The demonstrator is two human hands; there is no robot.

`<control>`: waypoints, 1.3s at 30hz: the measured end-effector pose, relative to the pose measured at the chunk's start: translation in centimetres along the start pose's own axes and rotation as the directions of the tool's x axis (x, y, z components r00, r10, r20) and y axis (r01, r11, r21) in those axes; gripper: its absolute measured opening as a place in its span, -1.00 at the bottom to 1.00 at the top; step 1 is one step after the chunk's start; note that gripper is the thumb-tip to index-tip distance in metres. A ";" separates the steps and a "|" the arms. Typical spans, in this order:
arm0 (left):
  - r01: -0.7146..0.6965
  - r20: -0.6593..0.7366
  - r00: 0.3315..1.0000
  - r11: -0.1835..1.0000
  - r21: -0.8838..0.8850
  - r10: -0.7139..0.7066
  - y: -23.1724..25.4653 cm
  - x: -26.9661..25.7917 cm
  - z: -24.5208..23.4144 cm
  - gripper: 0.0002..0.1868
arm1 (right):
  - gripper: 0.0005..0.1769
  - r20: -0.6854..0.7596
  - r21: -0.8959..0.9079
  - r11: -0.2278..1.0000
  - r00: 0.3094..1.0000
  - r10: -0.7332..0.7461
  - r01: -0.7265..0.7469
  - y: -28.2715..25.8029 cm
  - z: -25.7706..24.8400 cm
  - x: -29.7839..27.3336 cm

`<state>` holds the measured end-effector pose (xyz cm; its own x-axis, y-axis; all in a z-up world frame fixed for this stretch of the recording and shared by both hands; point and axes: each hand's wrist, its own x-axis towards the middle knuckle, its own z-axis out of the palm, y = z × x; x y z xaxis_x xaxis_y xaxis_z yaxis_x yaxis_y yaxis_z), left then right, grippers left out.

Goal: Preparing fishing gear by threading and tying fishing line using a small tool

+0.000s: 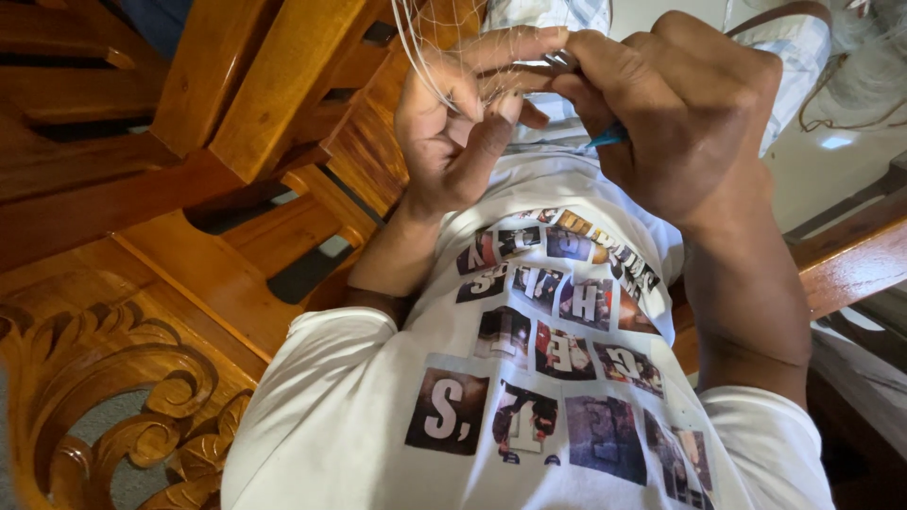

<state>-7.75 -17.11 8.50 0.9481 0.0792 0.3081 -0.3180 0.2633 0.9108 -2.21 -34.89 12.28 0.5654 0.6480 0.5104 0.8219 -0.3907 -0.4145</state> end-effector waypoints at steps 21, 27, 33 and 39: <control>0.163 -0.132 0.975 0.981 -0.106 -0.177 0.0 0.8 -0.4 -0.76 | -0.78 0.104 0.342 0.919 0.980 0.171 -0.197 2.0 -1.1 -0.5; 0.184 -0.130 0.971 0.976 -0.120 -0.199 -0.4 0.8 -0.2 -0.74 | -0.79 0.179 0.340 0.922 0.975 0.131 -0.186 1.8 -0.1 -0.5; 0.163 -0.107 0.980 0.984 -0.069 -0.170 -0.3 0.7 0.0 -0.75 | -0.64 0.092 -0.068 0.998 0.996 0.019 -0.013 1.9 1.2 -1.7; 0.103 -0.068 0.992 0.992 -0.070 -0.108 -0.9 0.5 -0.1 -0.74 | -0.67 0.055 -0.050 0.999 0.998 -0.008 0.010 1.9 1.2 -1.4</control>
<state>-7.00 -17.21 7.79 0.9752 0.1158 0.1884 -0.2170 0.3367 0.9163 -1.54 -35.75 9.90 0.5545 0.6861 0.4710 0.8301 -0.4160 -0.3713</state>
